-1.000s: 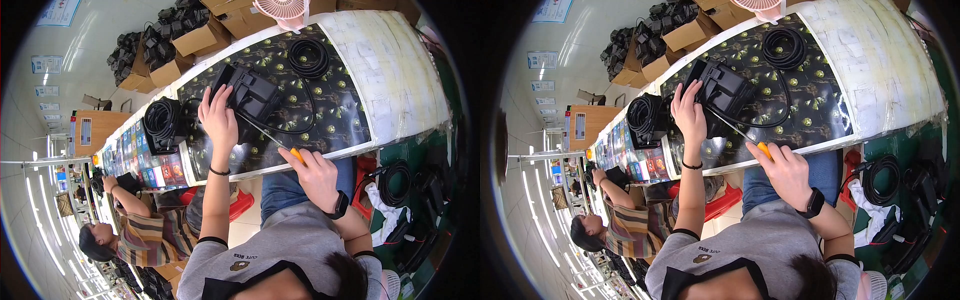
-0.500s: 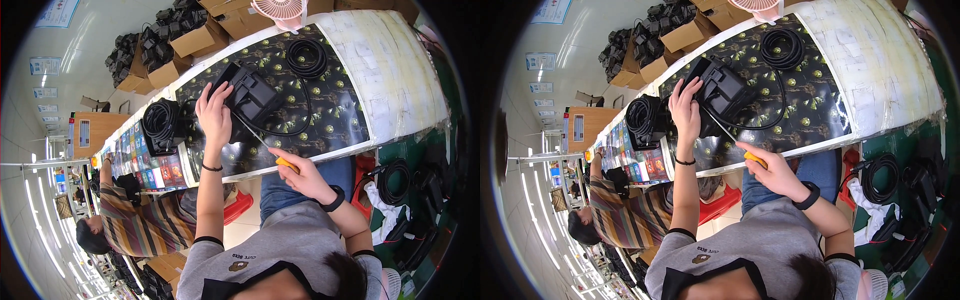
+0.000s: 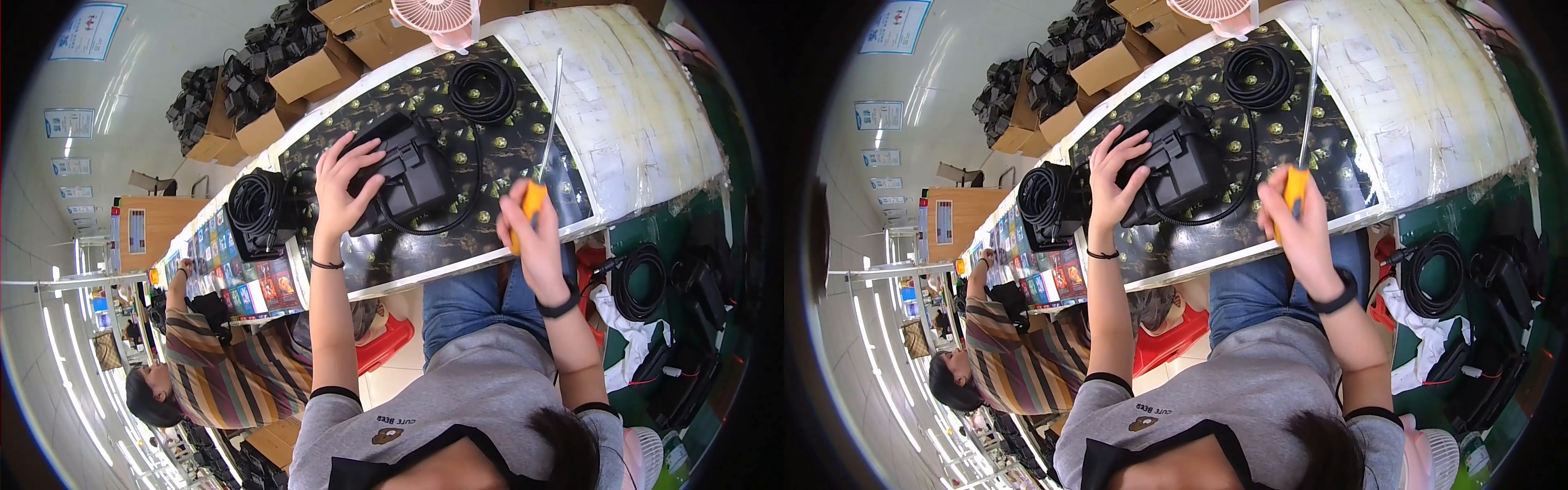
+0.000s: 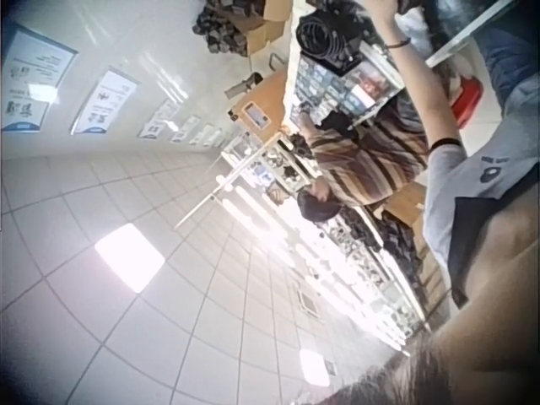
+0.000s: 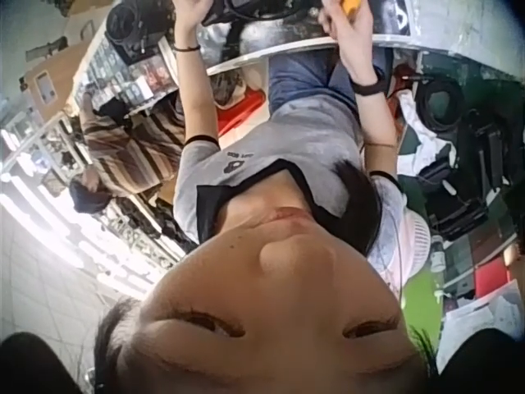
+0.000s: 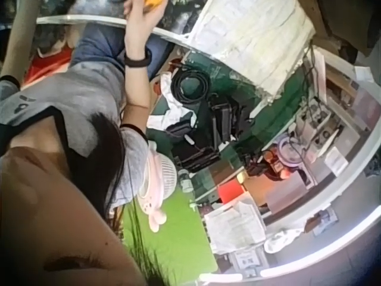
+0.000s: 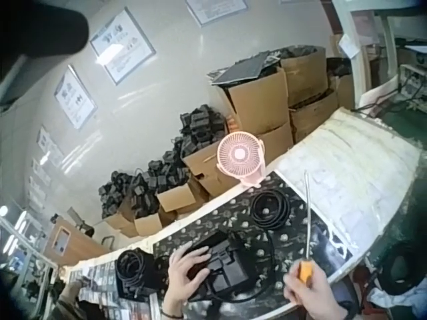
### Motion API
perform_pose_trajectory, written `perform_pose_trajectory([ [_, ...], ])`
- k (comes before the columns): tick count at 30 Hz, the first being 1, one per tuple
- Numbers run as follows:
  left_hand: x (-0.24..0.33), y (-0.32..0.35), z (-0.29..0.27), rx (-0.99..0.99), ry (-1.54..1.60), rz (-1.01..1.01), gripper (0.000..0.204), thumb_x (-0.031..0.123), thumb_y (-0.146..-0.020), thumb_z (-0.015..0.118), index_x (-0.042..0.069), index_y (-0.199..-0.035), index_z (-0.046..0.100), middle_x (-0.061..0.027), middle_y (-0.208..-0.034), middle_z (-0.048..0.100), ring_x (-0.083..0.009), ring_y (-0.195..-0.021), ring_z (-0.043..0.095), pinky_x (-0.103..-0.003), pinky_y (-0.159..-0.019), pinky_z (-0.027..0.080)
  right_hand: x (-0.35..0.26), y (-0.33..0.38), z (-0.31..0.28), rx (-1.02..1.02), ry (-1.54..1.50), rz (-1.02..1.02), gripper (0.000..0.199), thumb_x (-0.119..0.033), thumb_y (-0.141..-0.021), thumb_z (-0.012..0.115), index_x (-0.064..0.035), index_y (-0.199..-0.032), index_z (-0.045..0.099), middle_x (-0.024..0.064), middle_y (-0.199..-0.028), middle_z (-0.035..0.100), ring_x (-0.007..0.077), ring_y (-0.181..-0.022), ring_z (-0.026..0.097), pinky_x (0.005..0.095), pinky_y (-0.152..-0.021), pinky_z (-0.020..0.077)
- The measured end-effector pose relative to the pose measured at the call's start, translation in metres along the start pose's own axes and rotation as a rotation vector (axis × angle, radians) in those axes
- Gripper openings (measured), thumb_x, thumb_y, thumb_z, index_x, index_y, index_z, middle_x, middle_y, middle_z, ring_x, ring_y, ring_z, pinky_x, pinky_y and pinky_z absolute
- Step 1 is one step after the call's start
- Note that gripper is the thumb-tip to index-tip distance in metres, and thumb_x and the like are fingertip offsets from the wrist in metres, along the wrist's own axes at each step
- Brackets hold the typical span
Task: The recorder is assembling components inside a black plastic electronic housing box using a screwdriver.
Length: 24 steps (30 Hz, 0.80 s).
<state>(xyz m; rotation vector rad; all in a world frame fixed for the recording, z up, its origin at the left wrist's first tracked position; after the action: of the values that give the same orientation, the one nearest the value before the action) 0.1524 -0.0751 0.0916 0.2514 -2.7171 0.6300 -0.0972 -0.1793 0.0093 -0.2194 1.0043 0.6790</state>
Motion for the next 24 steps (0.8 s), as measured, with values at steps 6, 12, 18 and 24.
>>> perform_pose_trajectory([
  [6,0.016,-0.003,0.006,-0.057,0.048,0.081,0.033,0.023,-0.076,0.077,0.014,-0.108,0.075,-0.0008,-0.127,0.068,-0.0295,-0.135,0.048,-0.047,-0.113,0.028,0.043,-0.091,0.008,0.002,0.208,-0.112,0.012,-0.012,-0.096,0.064,-0.0059,-0.101,0.055,0.0045,-0.101,0.064,0.0110,-0.082,0.060,0.0226,-0.069,0.0509],
  [12,0.015,0.001,0.006,-0.066,0.037,0.080,0.036,0.023,-0.073,0.078,0.015,-0.108,0.075,-0.0009,-0.127,0.068,-0.0295,-0.135,0.048,-0.047,-0.113,0.028,0.052,-0.112,0.021,0.064,0.135,-0.119,0.019,0.006,-0.088,0.066,-0.0053,-0.093,0.052,0.0025,-0.088,0.061,0.0153,-0.099,0.067,0.0265,-0.088,0.0497],
  [18,0.015,0.006,0.003,-0.048,0.076,0.073,0.036,0.023,-0.072,0.078,0.015,-0.107,0.075,-0.0007,-0.127,0.068,-0.0300,-0.135,0.047,-0.048,-0.113,0.028,0.052,-0.110,0.019,0.042,0.153,-0.169,0.028,0.008,-0.088,0.069,-0.0083,-0.088,0.046,-0.0004,-0.088,0.056,0.0169,-0.106,0.067,0.0248,-0.087,0.0510],
  [24,0.037,0.016,0.005,-0.039,0.001,0.086,0.038,0.023,-0.073,0.076,0.015,-0.110,0.073,-0.0008,-0.129,0.067,-0.0306,-0.135,0.047,-0.048,-0.113,0.027,0.052,-0.107,0.013,0.076,0.069,-0.190,0.031,0.003,-0.084,0.076,-0.0070,-0.083,0.046,0.0002,-0.082,0.059,0.0142,-0.093,0.070,0.0244,-0.080,0.0520],
])
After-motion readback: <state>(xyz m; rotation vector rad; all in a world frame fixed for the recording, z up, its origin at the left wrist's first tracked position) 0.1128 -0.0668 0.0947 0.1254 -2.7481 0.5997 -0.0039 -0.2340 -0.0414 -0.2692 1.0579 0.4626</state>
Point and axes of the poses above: each hand's wrist, its own y-axis away from the middle knuckle, its own z-axis out of the palm, x = y × z, the point moved 9 cm from there along -y, towards the middle knuckle
